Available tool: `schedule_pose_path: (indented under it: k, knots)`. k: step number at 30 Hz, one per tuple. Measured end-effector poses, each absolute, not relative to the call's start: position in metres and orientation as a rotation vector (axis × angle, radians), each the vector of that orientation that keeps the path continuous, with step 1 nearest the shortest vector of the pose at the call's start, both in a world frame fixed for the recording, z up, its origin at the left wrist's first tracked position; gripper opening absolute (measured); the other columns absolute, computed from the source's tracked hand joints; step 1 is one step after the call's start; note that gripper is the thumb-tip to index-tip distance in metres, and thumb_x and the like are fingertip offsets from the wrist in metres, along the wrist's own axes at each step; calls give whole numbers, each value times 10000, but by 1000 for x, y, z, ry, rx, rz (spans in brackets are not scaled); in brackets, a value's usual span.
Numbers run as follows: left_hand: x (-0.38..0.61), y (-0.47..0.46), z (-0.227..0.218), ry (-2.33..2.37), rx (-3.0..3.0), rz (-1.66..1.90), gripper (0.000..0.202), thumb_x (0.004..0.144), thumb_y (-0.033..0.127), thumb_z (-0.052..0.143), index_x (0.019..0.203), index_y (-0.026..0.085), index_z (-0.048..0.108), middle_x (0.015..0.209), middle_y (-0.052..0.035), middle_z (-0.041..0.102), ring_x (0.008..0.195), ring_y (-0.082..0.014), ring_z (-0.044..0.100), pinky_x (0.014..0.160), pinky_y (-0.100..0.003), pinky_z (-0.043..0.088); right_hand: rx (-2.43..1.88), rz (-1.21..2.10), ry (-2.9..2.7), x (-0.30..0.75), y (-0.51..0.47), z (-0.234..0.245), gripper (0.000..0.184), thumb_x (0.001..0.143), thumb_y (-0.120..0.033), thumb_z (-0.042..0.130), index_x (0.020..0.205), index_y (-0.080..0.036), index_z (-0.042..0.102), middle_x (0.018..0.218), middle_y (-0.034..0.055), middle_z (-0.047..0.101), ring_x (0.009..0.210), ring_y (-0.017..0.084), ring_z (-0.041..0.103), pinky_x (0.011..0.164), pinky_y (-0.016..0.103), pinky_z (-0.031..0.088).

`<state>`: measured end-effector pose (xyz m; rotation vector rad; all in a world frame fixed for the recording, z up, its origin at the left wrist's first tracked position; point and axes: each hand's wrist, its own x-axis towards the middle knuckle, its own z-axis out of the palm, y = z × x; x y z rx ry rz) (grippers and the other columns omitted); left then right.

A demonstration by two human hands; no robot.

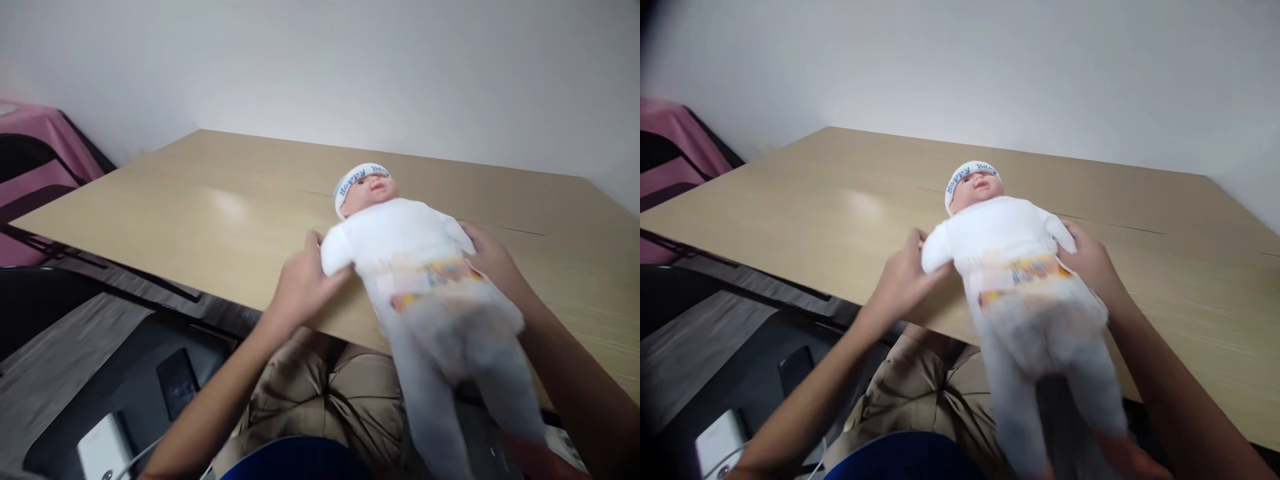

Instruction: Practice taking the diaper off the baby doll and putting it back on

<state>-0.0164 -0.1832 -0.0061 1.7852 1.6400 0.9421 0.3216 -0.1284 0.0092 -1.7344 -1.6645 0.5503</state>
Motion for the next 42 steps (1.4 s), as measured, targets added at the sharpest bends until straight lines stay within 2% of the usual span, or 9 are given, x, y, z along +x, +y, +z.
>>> schedule_pose_path:
  k: [4,9,14,19,24,29,35,37,42]
  knots:
    - [-16,-308,-44,1584,1782,816,472,902,524,756,1217,270,514,1087,-119,751,975,-384,720,778,-432,484,-1648,562,-1789,324,-216,14,468,798,-524,738,1215,-320,794,1144,123,825,972,426,759,787,526,601]
    - [-52,-428,-95,1363,1996,655,274,860,363,738,1060,290,565,996,-83,748,892,-337,718,763,-439,526,-1545,686,-1868,298,-324,3,461,801,-451,773,1247,-338,815,1233,138,827,1101,484,759,936,605,629]
    - [-99,-484,-114,1370,2023,471,238,879,344,707,1078,291,587,1029,-82,767,910,-336,744,781,-425,562,-1486,835,-1977,267,-382,-44,466,913,-365,712,1376,-334,755,1307,67,811,1152,357,772,1017,500,618]
    - [-111,-481,-122,1510,1945,334,334,898,347,687,1212,289,592,1091,-76,787,994,-361,772,835,-434,577,-1469,877,-2008,245,-373,-104,416,951,-356,642,1337,-266,770,1312,93,811,1219,333,755,1066,494,600]
    - [-109,-479,-130,1483,1883,338,435,967,514,724,1323,299,597,1210,-115,805,1107,-393,781,941,-497,603,-1430,964,-2057,252,-368,-135,421,999,-454,667,1367,-286,785,1476,107,769,1382,345,701,1212,561,522]
    - [-110,-490,-134,1506,1958,471,615,955,568,773,1438,281,524,1386,-165,726,1253,-412,735,1062,-575,593,-1572,1297,-1854,273,-400,-123,473,1057,-652,627,1141,-227,817,1105,99,855,1047,324,799,951,474,632]
    - [-81,-449,-94,1254,2218,577,765,936,691,789,1525,269,541,1705,-205,486,1552,-464,482,1275,-661,404,-1564,1375,-1820,271,-421,-108,501,1047,-690,639,1053,-228,832,1071,74,860,1029,324,787,924,428,606]
    - [-55,-423,-81,998,2296,562,678,981,704,739,1480,267,597,1661,-184,551,1518,-433,516,1277,-611,396,-1565,1334,-1835,268,-420,-107,490,1049,-675,639,1013,-228,835,1045,69,859,1001,318,784,901,413,602]
    - [8,-374,-90,340,2370,513,419,1070,588,687,1254,214,726,1312,-153,777,1213,-330,677,1079,-460,508,-1553,1114,-1975,268,-418,-113,406,1072,-526,596,881,-234,804,934,60,837,915,290,767,844,385,582]
